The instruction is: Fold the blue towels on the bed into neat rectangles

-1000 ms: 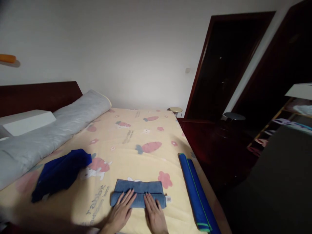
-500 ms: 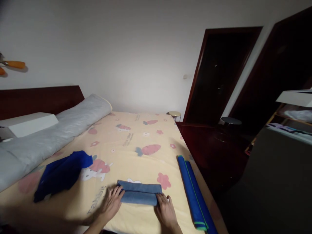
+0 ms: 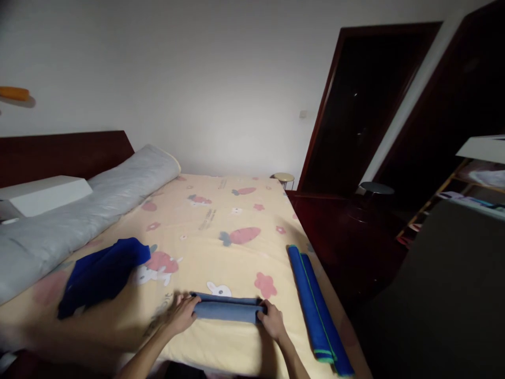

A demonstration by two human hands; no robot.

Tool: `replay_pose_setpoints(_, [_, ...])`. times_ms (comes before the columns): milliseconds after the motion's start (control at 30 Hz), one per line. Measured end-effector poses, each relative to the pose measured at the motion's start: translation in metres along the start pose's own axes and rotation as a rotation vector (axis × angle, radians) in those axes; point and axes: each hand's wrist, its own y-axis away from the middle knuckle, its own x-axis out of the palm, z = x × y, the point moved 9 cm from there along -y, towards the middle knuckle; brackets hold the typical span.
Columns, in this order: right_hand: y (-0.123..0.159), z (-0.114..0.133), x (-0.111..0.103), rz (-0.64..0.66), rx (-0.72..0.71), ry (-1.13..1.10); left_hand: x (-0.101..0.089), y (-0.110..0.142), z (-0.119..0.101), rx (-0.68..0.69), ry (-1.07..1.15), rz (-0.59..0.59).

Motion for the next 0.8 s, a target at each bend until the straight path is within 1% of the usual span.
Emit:
replay_pose_setpoints(67, [-0.004, -0.011, -0.002, -0.013, 0.043, 0.018, -0.002, -0.007, 0.010, -0.076, 0.007, 0.006])
replay_pose_setpoints(133, [-0.004, -0.014, -0.007, -0.065, 0.084, 0.059, -0.003, -0.013, 0.016, -0.186, -0.003, -0.008])
replay_pose_setpoints(167, [-0.004, -0.011, -0.008, -0.098, 0.102, 0.081, -0.002, -0.016, 0.016, -0.239, -0.014, -0.028])
replay_pose_setpoints(200, [-0.003, -0.003, -0.009, -0.134, 0.110, 0.103, -0.001, -0.019, 0.011, -0.270, -0.026, -0.057])
replay_pose_setpoints(233, [-0.002, 0.009, -0.007, -0.167, 0.092, 0.122, 0.002, -0.022, 0.000, -0.264, -0.034, -0.088])
replay_pose_setpoints(267, [-0.002, 0.028, -0.002, -0.186, 0.037, 0.133, 0.007, -0.027, -0.016, -0.212, -0.035, -0.113])
replay_pose_setpoints(300, [-0.001, 0.050, 0.005, -0.184, -0.054, 0.138, 0.014, -0.031, -0.036, -0.120, -0.030, -0.126])
replay_pose_setpoints(367, [0.002, 0.096, 0.025, -0.132, -0.276, 0.137, 0.029, -0.035, -0.076, 0.093, -0.018, -0.128])
replay_pose_setpoints(400, [0.005, 0.112, 0.035, -0.096, -0.367, 0.135, 0.035, -0.034, -0.089, 0.177, -0.022, -0.127])
replay_pose_setpoints(433, [0.008, 0.121, 0.042, -0.065, -0.422, 0.137, 0.038, -0.032, -0.096, 0.235, -0.036, -0.134])
replay_pose_setpoints(467, [0.010, 0.122, 0.045, -0.051, -0.446, 0.144, 0.038, -0.029, -0.096, 0.276, -0.062, -0.151])
replay_pose_setpoints(500, [0.011, 0.115, 0.044, -0.054, -0.450, 0.156, 0.035, -0.024, -0.090, 0.305, -0.093, -0.177])
replay_pose_setpoints(533, [0.012, 0.104, 0.040, -0.068, -0.443, 0.168, 0.029, -0.019, -0.079, 0.326, -0.126, -0.208])
replay_pose_setpoints(600, [0.016, 0.073, 0.028, -0.109, -0.420, 0.193, 0.016, -0.009, -0.049, 0.340, -0.184, -0.265])
replay_pose_setpoints(667, [0.018, 0.043, 0.017, -0.151, -0.385, 0.215, 0.006, -0.002, -0.019, 0.312, -0.220, -0.299])
replay_pose_setpoints(700, [0.019, 0.033, 0.014, -0.164, -0.372, 0.224, 0.004, 0.000, -0.010, 0.293, -0.227, -0.301])
replay_pose_setpoints(733, [0.019, 0.029, 0.013, -0.174, -0.363, 0.231, 0.004, 0.001, -0.005, 0.273, -0.229, -0.297])
replay_pose_setpoints(767, [0.019, 0.029, 0.013, -0.185, -0.354, 0.237, 0.005, 0.000, -0.005, 0.245, -0.228, -0.291])
replay_pose_setpoints(800, [0.017, 0.035, 0.014, -0.197, -0.345, 0.241, 0.006, -0.002, -0.009, 0.211, -0.226, -0.289])
